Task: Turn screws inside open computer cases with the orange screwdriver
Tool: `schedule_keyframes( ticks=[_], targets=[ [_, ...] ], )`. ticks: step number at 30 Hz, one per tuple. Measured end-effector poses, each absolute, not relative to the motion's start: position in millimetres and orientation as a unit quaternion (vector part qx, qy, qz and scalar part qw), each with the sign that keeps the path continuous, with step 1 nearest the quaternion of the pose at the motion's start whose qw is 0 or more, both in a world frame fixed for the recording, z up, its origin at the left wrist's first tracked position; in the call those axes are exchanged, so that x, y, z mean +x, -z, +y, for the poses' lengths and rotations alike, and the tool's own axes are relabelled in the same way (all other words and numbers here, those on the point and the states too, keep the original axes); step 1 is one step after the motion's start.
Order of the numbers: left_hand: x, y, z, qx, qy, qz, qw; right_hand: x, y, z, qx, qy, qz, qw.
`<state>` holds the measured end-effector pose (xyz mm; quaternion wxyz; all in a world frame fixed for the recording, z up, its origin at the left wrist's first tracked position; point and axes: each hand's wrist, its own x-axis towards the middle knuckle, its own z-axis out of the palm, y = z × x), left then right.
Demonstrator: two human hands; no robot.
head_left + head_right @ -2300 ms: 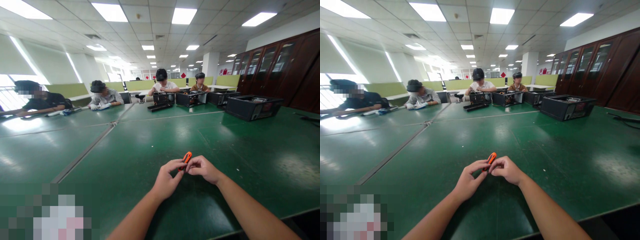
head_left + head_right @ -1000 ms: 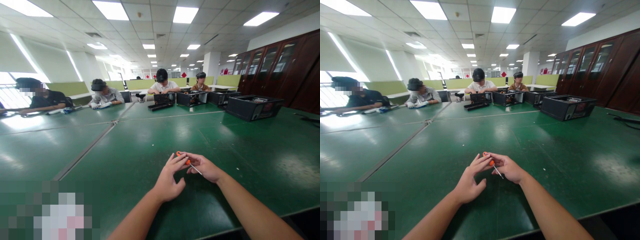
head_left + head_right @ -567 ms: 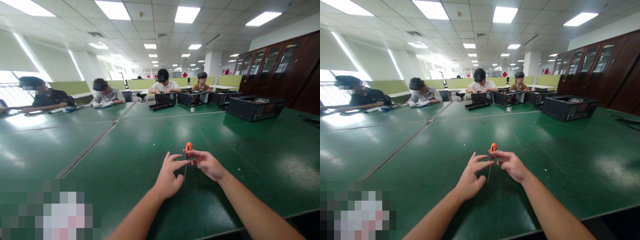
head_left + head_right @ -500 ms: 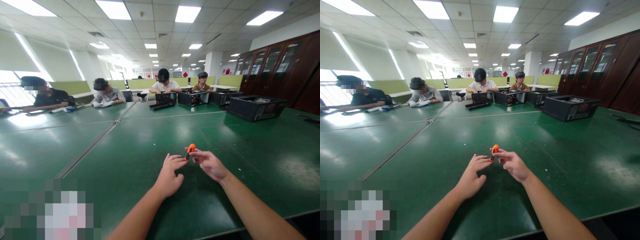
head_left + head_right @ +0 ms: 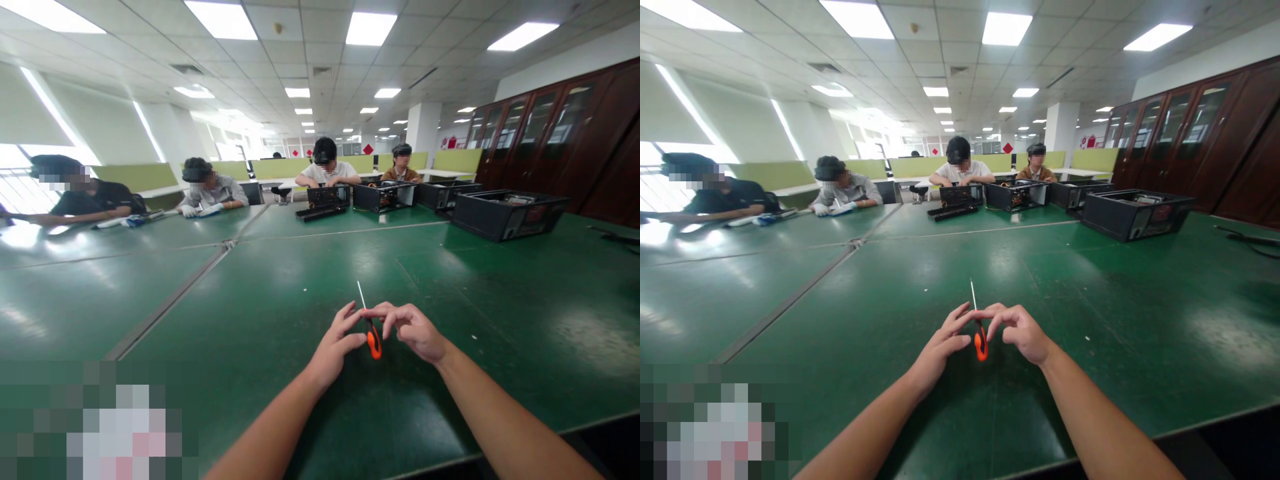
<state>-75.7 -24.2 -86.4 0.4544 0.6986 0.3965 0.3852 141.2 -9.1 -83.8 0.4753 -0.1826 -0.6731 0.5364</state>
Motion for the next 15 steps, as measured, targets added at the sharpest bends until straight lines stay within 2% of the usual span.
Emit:
schedule_keyframes(
  ticks=[3, 10, 15],
  targets=[
    [-72.4, 84.0, -24.8, 0.702, -0.387, 0.374, 0.466, 139.3, 85.3, -8.5, -0.182, -0.549, -0.677, 0.455],
    [-70.8, 82.1, -27.4, 0.743, -0.391, 0.445, 0.312, 134.3, 87.4, -9.6, -0.170, -0.573, -0.693, 0.403],
    [-68.3, 83.2, -31.8, 0.681, -0.381, 0.443, 0.441, 134.3, 86.9, -9.7, -0.200, -0.617, -0.628, 0.430]
  ],
)
